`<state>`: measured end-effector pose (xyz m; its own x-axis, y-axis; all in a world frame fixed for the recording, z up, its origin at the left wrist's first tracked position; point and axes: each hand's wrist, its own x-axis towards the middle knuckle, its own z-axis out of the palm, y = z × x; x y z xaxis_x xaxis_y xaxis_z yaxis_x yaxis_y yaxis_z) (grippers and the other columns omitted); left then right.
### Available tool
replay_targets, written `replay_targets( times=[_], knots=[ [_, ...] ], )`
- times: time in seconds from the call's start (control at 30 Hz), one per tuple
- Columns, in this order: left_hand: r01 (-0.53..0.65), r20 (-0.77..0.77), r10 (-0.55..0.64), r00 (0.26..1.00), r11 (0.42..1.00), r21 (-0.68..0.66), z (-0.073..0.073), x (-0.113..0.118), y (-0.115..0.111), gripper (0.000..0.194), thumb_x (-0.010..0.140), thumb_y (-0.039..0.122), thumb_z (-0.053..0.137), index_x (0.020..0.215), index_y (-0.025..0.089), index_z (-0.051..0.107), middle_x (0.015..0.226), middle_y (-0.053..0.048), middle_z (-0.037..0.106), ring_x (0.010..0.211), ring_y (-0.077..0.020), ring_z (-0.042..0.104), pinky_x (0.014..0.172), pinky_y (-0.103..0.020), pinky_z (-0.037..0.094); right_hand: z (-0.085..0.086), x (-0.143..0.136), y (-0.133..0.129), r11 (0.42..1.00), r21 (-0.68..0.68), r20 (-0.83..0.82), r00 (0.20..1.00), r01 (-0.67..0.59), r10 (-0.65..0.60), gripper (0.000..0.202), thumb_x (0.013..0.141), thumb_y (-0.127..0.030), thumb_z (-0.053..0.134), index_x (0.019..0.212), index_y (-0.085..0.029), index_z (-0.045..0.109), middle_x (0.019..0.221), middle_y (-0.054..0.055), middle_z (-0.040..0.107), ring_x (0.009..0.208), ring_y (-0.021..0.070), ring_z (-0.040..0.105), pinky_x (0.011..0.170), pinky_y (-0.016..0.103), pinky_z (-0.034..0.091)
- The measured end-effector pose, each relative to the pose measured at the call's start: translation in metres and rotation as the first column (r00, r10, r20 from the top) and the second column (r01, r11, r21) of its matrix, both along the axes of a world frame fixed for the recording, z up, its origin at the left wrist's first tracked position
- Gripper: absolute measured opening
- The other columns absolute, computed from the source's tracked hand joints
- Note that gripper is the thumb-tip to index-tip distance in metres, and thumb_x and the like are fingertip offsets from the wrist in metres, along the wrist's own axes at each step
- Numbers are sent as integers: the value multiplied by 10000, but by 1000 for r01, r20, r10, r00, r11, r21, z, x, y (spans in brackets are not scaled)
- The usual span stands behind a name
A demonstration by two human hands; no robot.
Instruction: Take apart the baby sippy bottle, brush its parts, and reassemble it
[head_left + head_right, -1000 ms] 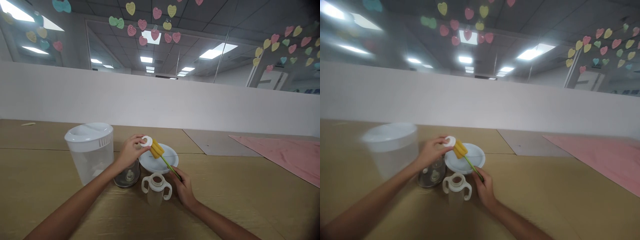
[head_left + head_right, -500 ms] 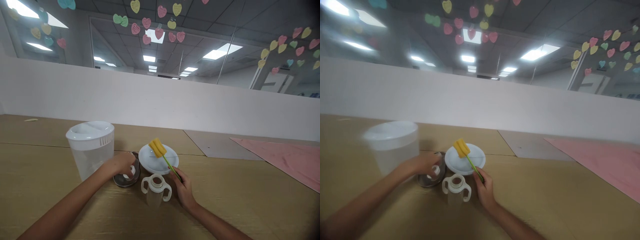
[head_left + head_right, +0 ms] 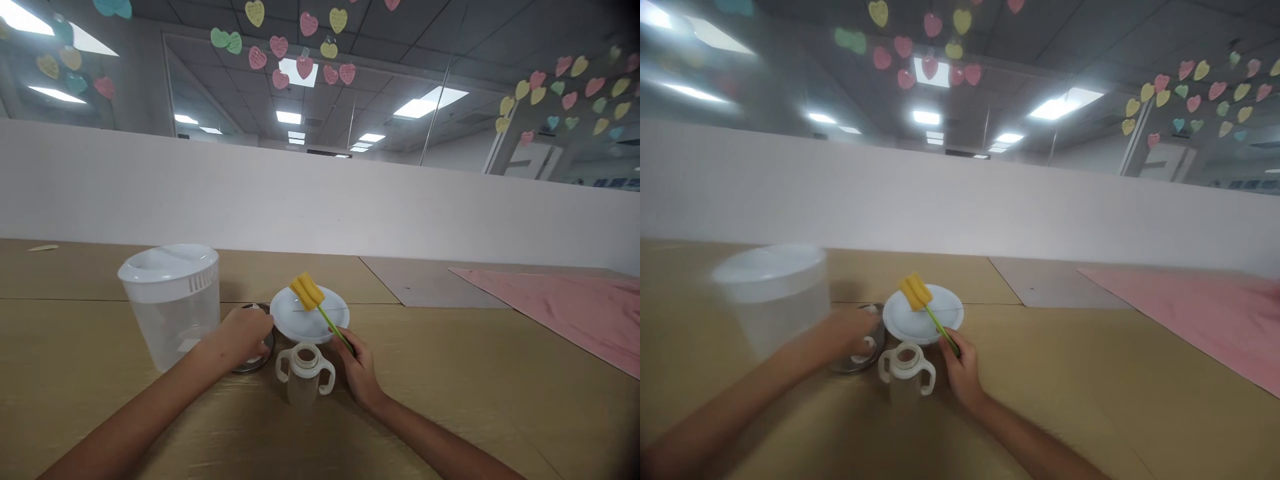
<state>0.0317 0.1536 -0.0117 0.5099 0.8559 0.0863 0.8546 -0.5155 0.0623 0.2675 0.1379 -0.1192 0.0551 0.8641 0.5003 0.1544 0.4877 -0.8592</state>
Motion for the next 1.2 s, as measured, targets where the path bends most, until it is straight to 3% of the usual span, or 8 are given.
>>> replay_targets(
  times=[0.1,0.17,0.47,0.63,0.83,0.93,1.07,1.2],
  knots=[
    [327,100,-322,942,944,-42,14,10,-24,206,722,201,571,926,223,592,914,-44,630,860,-235,604,684,-278,439,1,-1,-1,1000,5,-19,1000,4,-4,319,855,-427,541,984,-156,650,958,58,642,876,208,566,790,290,458],
    [445,185,-423,887,890,-100,18,19,-35,298,732,252,599,1026,238,552,980,-27,597,877,-215,587,692,-257,424,2,-2,-2,1000,1,-25,1000,4,-4,325,854,-432,541,987,-155,646,945,56,644,861,205,570,770,283,464],
    [339,408,-206,890,896,-286,0,40,-32,412,643,372,731,919,213,470,844,33,578,750,-178,554,577,-236,356,5,-2,-6,1000,-2,-37,999,22,-22,325,859,-436,534,1040,-171,580,977,56,615,885,199,561,770,273,461],
    [413,504,-237,831,869,-272,-8,47,-39,459,553,353,796,891,205,522,931,16,568,836,-187,543,676,-247,390,5,-4,-9,994,52,-125,988,98,-91,260,880,-421,507,1015,-205,458,920,19,558,839,153,530,749,235,443],
    [516,621,-213,754,777,-360,-3,47,-41,472,511,368,808,869,197,552,795,47,596,695,-135,529,538,-196,360,7,-8,-14,989,98,-107,989,114,-104,244,904,-425,463,1020,-212,434,936,33,543,879,158,525,766,236,449],
    [443,664,-189,724,865,-236,14,37,-34,434,535,388,802,865,195,597,795,46,615,720,-141,554,571,-192,388,2,-9,-16,971,146,-112,978,189,-174,244,917,-417,442,1053,-214,432,930,38,550,848,152,537,734,228,466],
    [159,643,-143,752,987,33,29,18,-12,419,589,385,776,948,232,624,872,42,656,783,-173,595,649,-227,432,-2,-7,-17,932,267,-56,969,246,-240,218,924,-370,445,1044,-194,488,911,54,584,826,155,565,720,237,487],
    [-30,482,-192,855,909,416,22,4,14,459,668,335,740,1084,225,580,1039,-28,650,936,-240,579,805,-332,431,3,-3,-17,873,454,111,960,182,-258,172,900,-265,497,1025,-185,584,900,61,641,775,162,611,633,226,511]
  ],
)
